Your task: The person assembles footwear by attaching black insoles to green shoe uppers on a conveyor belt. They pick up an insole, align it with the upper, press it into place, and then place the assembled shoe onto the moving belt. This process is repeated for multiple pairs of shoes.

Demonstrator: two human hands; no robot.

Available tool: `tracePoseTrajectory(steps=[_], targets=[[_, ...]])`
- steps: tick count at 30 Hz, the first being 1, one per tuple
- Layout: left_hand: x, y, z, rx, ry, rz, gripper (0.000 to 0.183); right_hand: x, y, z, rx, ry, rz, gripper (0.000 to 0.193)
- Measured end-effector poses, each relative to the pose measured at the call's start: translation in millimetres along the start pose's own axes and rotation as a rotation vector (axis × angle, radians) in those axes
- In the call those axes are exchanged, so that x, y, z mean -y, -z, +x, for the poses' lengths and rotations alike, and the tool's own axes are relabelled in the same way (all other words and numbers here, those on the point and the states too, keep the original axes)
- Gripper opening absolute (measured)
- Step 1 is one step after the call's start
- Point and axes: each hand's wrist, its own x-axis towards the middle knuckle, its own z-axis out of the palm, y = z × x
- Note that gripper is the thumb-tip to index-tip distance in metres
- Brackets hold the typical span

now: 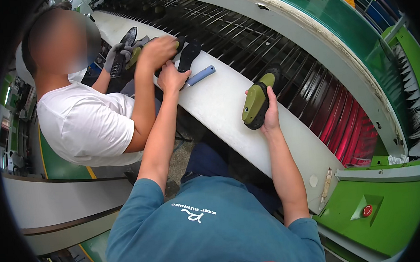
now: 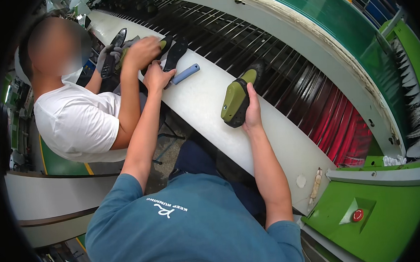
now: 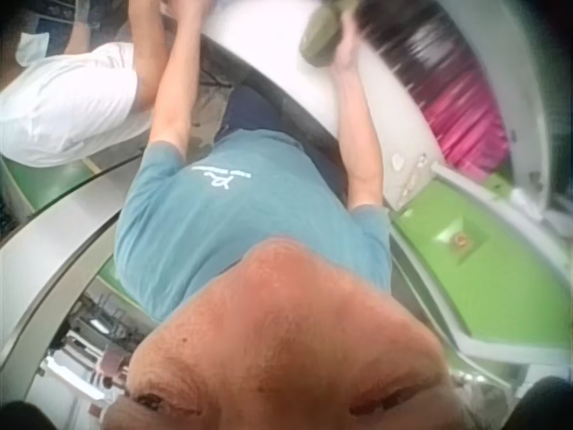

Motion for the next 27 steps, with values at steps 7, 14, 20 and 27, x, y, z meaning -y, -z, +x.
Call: tracePoseTrajectory(steps=[7, 14, 20, 27], targets=[[12.2, -29.4, -59.6, -0.326, -0.126, -0.419, 0.060, -6.4, 3.9, 3.5, -0.040, 0.035, -0.029, 0.057], [24.7, -11.2, -180.9, -0.315, -0.300, -0.562, 0.049, 0.8, -67.8, 36.0, -0.172, -0.006, 0.020, 0.064], [25.2, -5.9, -196.7, -0.176, -0.390, -0.519, 0.047, -21.9, -133.6, 146.3, 0.062, -0.069, 0.108, 0.052], [35.1, -21.2, -196.9, -0.135, -0.427, -0.538, 0.047, -82.1, -198.4, 202.0, 0.011, -0.184, -0.067, 0.120]])
